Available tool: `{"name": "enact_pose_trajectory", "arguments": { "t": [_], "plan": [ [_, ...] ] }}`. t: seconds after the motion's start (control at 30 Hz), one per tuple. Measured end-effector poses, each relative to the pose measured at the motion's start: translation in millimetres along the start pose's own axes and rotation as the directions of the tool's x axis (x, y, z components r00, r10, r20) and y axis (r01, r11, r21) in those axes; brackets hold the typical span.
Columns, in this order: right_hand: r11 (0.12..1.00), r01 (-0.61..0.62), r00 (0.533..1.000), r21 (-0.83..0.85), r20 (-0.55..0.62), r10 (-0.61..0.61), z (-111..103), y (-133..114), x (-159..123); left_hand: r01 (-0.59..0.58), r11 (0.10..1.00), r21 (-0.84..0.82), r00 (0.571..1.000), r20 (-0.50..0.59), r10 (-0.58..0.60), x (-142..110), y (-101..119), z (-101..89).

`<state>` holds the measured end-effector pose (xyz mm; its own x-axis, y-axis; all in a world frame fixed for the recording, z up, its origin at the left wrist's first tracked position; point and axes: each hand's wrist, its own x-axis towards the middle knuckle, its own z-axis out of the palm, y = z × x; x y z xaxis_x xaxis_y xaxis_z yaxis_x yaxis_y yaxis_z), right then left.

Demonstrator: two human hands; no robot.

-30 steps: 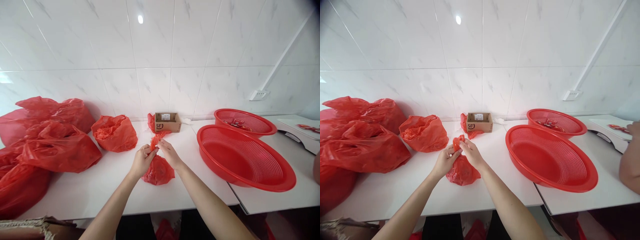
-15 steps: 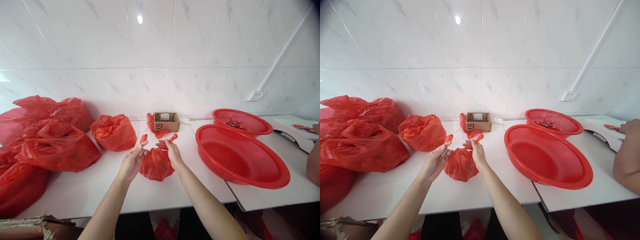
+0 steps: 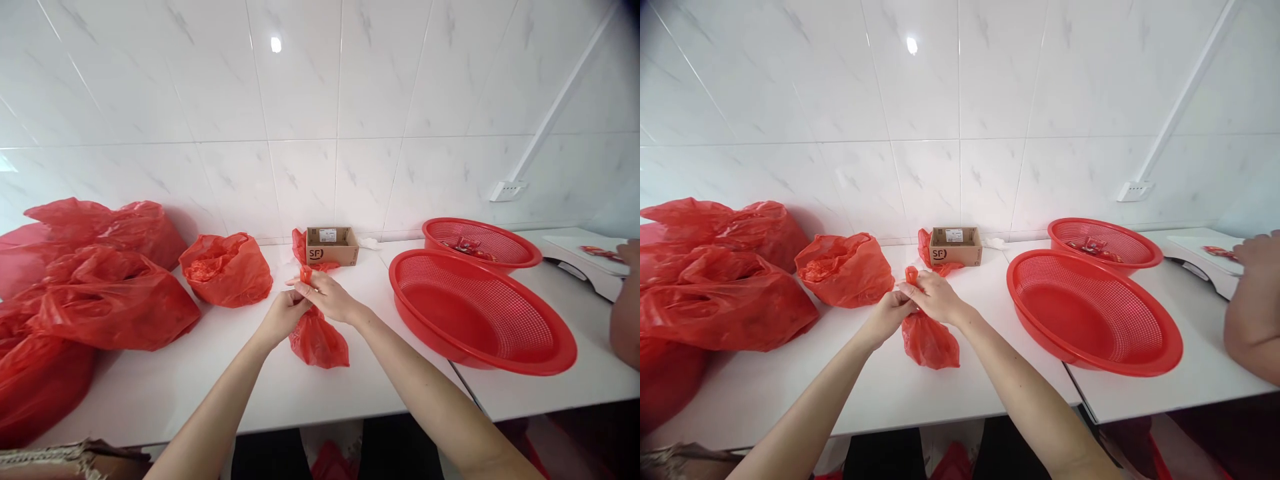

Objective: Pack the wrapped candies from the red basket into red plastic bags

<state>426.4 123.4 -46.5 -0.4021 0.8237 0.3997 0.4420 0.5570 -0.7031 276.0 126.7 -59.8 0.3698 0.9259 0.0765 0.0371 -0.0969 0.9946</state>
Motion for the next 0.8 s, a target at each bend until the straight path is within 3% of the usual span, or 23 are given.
{"name": "enact_pose_trajectory", "arguments": {
  "t": [0.1,0.17,0.23,0.3,0.37,0.47,0.6,0.7,0.8],
  "plan": [
    [0.994,-0.096,0.993,0.047,0.069,0.093,-6,9,1,-0.011,1.000,0.001,1.000,0.027,0.011,1,-3,1.3],
    [0.989,-0.113,0.993,0.090,0.054,0.109,-9,18,1,-0.030,0.999,-0.016,0.999,0.025,0.031,-1,-8,1.7],
    [0.986,-0.101,0.988,0.134,-0.102,0.115,-11,22,2,-0.052,0.998,-0.037,0.999,-0.006,0.052,-3,-13,2.7],
    [0.978,-0.107,0.944,0.179,-0.290,0.157,-14,20,2,-0.065,0.997,-0.050,0.997,-0.047,0.062,-4,-17,3.4],
    [0.971,-0.125,0.904,0.203,-0.380,0.196,-16,12,-4,-0.064,0.997,-0.048,0.996,-0.069,0.061,-5,-21,1.9],
    [0.970,-0.182,0.913,0.162,-0.338,0.228,-15,-2,-22,-0.055,0.998,-0.022,0.997,-0.055,0.053,-5,-21,-5.8],
    [0.950,-0.307,0.941,0.062,-0.128,0.312,-12,-3,-44,-0.076,0.996,0.045,0.997,-0.015,0.077,-8,-12,-18.5],
    [0.971,-0.236,0.966,0.045,-0.099,0.239,-9,8,-42,-0.101,0.990,0.102,0.994,0.051,0.096,-10,-4,-22.4],
    [0.977,-0.136,0.982,0.164,-0.108,0.155,-4,17,-31,-0.115,0.984,0.139,0.987,0.126,0.097,-8,-1,-21.5]
  ]
}}
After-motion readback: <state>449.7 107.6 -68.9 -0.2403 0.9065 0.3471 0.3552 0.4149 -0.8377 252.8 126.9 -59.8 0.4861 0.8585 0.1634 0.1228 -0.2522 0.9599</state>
